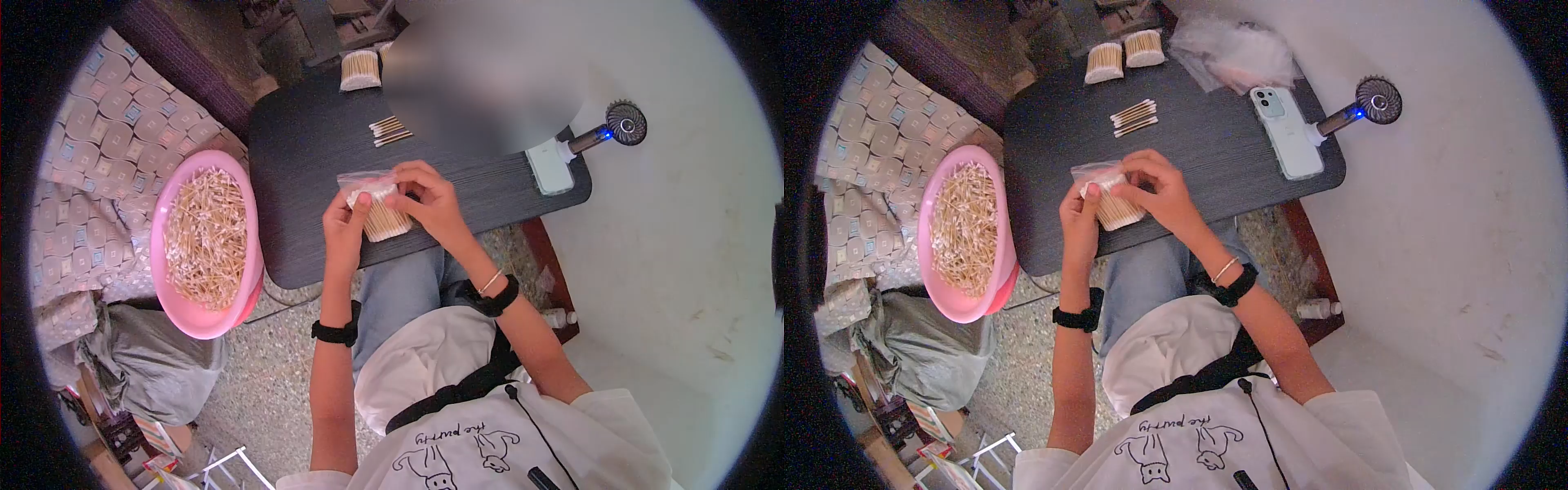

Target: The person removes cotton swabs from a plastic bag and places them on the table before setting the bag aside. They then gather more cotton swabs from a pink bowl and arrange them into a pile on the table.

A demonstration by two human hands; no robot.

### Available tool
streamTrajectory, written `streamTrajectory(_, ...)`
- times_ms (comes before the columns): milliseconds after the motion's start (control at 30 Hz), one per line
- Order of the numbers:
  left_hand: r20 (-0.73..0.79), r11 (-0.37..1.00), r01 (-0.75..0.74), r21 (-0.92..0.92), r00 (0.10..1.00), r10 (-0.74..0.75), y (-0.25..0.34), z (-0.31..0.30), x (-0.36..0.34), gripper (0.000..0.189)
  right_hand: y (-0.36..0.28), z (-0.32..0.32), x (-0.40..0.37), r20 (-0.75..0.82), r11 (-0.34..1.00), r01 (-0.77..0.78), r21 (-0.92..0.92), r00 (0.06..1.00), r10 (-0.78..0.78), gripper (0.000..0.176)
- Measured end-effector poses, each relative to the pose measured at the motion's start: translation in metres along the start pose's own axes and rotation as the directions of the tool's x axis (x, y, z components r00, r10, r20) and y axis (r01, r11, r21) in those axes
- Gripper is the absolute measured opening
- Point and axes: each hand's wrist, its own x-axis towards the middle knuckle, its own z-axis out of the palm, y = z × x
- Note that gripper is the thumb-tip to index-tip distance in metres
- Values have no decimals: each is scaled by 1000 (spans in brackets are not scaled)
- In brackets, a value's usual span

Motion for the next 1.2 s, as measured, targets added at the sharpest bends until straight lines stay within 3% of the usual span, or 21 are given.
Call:
streamTrajectory(200, 5, 999, 26, -36, 1000, -26, -1, -3, -2, 33, -2, 1, 4, 8, 984, 108, -144, 994, -108, 15)
streamTrajectory(300, 7, 999, 28, -19, 1000, -28, 2, 0, -3, 32, -3, -1, 4, 21, 983, 91, -157, 996, -89, 14)
streamTrajectory(500, -2, 998, 63, -32, 998, -63, 1, 2, -2, 29, -8, -2, 3, 51, 999, -41, -6, 998, 41, 12)
streamTrajectory(600, -7, 997, 67, 30, 998, -67, -1, 3, -2, 28, -4, 2, 4, 65, 980, 90, -177, 995, -79, 16)
streamTrajectory(700, -10, 994, 41, 102, 999, -41, 1, 5, -1, 28, 2, 1, 4, 65, 990, 66, -121, 996, -59, 15)
streamTrajectory(900, 19, 991, -13, 135, 1000, 10, 2, 5, -1, 29, -1, -3, 2, 88, 982, 11, -191, 996, 5, 11)
streamTrajectory(1000, 7, 997, 26, 76, 1000, -26, 2, 4, -1, 28, -1, -2, 2, 78, 971, 69, -230, 996, -52, 11)
streamTrajectory(1100, -31, 999, -10, 33, 999, 11, 9, 9, -4, 27, -5, 1, 3, -53, 999, -42, -15, 998, 41, 16)
streamTrajectory(1200, -17, 998, 34, -53, 999, -35, 2, 4, -6, 26, -14, 4, 3, -82, 978, -180, 105, 979, 189, 27)
